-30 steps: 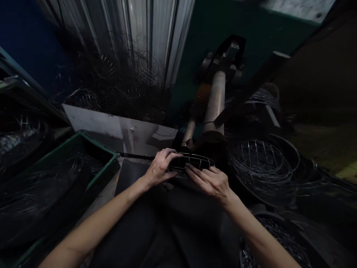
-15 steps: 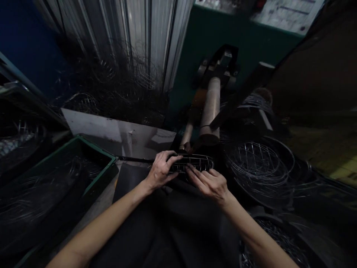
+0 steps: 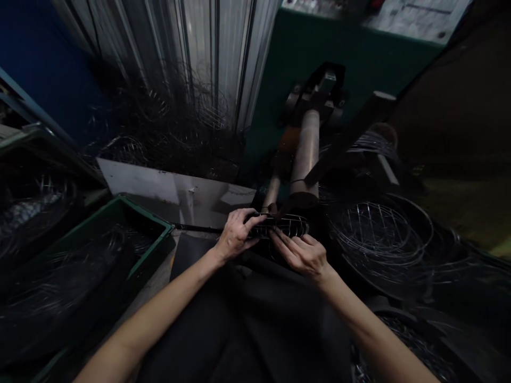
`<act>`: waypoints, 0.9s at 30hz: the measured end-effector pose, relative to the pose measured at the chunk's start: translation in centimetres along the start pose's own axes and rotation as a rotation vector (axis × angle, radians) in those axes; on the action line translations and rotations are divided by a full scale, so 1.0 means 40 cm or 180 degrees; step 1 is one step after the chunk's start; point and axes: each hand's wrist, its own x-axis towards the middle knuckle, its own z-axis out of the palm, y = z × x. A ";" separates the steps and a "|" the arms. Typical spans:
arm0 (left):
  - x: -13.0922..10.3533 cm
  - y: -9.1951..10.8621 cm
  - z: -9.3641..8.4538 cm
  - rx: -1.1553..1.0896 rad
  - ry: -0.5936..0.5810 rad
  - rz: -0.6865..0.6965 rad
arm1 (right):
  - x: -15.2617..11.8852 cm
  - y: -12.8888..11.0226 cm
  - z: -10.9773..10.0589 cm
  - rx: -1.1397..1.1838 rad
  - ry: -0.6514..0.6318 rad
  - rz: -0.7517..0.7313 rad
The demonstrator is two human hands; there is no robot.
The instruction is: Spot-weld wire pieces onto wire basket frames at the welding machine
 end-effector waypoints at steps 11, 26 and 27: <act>-0.013 -0.129 -0.027 -0.0197 -0.0073 -0.0064 | 0.043 -0.086 0.036 0.0693 -0.0986 0.0984; -0.106 -0.126 -0.196 -0.0084 -0.1180 0.0687 | -0.309 -0.251 -0.172 0.1143 -0.0402 0.4839; -0.126 -0.117 -0.232 -0.0059 -0.1286 0.0749 | -0.302 -0.222 -0.147 0.1445 -0.0394 0.4785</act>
